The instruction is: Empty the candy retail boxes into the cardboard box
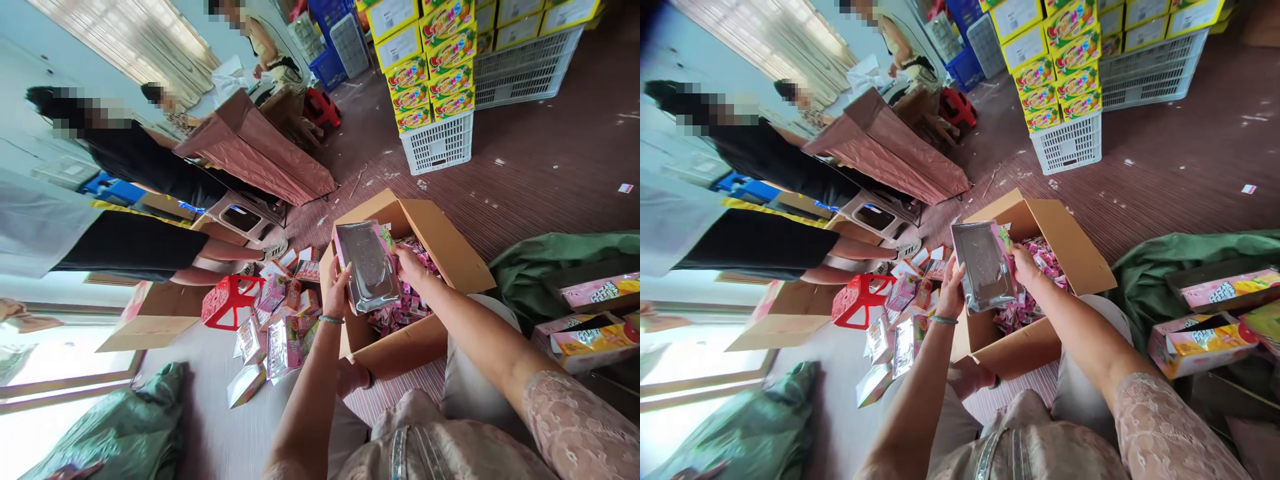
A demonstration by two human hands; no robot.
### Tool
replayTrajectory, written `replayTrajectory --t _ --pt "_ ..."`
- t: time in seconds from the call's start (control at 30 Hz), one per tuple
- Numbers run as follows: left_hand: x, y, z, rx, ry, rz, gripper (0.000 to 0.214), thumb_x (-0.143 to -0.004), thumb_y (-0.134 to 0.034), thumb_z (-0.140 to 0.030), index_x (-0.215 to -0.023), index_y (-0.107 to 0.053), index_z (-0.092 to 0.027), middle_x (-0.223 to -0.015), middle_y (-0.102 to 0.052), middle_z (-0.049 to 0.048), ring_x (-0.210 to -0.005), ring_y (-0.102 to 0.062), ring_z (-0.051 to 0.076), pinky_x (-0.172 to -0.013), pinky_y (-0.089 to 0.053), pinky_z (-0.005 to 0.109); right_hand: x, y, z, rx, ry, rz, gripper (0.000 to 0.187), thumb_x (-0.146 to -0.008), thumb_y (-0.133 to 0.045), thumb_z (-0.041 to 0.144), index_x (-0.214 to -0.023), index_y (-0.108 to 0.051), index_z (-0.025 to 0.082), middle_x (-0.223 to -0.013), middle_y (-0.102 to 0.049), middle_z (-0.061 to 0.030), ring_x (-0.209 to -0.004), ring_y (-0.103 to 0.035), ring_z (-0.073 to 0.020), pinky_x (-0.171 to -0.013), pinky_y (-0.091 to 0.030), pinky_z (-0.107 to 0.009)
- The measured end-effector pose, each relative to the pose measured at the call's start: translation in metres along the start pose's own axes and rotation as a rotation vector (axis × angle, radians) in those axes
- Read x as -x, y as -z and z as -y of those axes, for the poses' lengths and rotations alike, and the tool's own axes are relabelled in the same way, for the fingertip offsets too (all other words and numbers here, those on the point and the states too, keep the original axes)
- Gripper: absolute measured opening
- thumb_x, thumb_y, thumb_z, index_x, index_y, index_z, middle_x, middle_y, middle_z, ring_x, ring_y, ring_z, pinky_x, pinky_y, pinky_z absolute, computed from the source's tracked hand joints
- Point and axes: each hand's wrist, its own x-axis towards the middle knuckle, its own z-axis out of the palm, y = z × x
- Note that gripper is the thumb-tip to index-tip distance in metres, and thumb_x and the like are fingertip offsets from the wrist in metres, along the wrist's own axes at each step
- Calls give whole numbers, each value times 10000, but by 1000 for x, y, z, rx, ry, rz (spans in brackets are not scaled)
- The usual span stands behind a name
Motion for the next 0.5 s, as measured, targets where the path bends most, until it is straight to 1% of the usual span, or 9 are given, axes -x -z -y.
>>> replayTrajectory --t 0.07,0.1,0.17,0.23,0.3,0.37,0.43,0.5 --pt "0 1 -4 -5 -27 -50 767 -696 -889 -449 -1395 -609 -301 -1315 -739 58 -1271 -674 312 -1014 -581 417 3 -3 5 23 23 -8 284 -906 -750 451 -847 -585 228 -713 -694 27 -663 -651 -158 -630 -537 -266" --pt "1 3 -7 -7 -50 -46 749 -709 -868 -447 -1396 -616 -292 -1331 -733 61 -1283 -666 313 -1011 -581 411 4 -3 9 57 57 -34 307 -907 -753 484 -862 -592 228 -752 -710 17 -693 -663 -158 -633 -534 -260" --pt "3 6 -13 -10 -80 5 711 -728 -835 -430 -1392 -631 -277 -1363 -719 63 -1316 -643 315 -1024 -575 402 7 -2 18 130 154 -99 352 -885 -777 529 -895 -597 228 -804 -716 20 -704 -661 -142 -614 -511 -238" --pt "10 11 -18 -8 -47 48 688 -713 -836 -402 -1361 -655 -261 -1337 -733 64 -1326 -636 326 -1041 -571 409 10 1 28 143 224 -91 383 -853 -805 542 -947 -602 231 -825 -704 41 -656 -634 -118 -590 -490 -228" --pt "19 15 -21 -3 20 62 683 -678 -854 -375 -1325 -673 -249 -1275 -758 64 -1303 -651 344 -1045 -575 427 13 4 36 117 241 -19 387 -828 -831 514 -980 -615 231 -791 -680 61 -604 -604 -102 -570 -475 -224" --pt "28 20 -21 12 68 91 665 -674 -849 -370 -1304 -682 -237 -1251 -765 66 -1279 -664 354 -1042 -581 442 16 7 42 122 244 13 364 -787 -877 431 -950 -631 219 -719 -653 73 -577 -586 -92 -551 -449 -210" --pt "37 24 -21 27 86 123 622 -694 -826 -378 -1281 -690 -221 -1242 -766 69 -1260 -674 355 -1030 -591 441 19 10 45 161 256 -15 329 -757 -905 348 -857 -628 201 -648 -630 74 -547 -560 -80 -525 -413 -193" --pt "44 28 -20 40 95 135 591 -699 -808 -384 -1251 -694 -208 -1211 -773 71 -1239 -683 358 -1006 -604 438 21 11 47 188 255 -41 314 -774 -899 309 -773 -608 191 -609 -622 65 -523 -540 -71 -507 -391 -180"
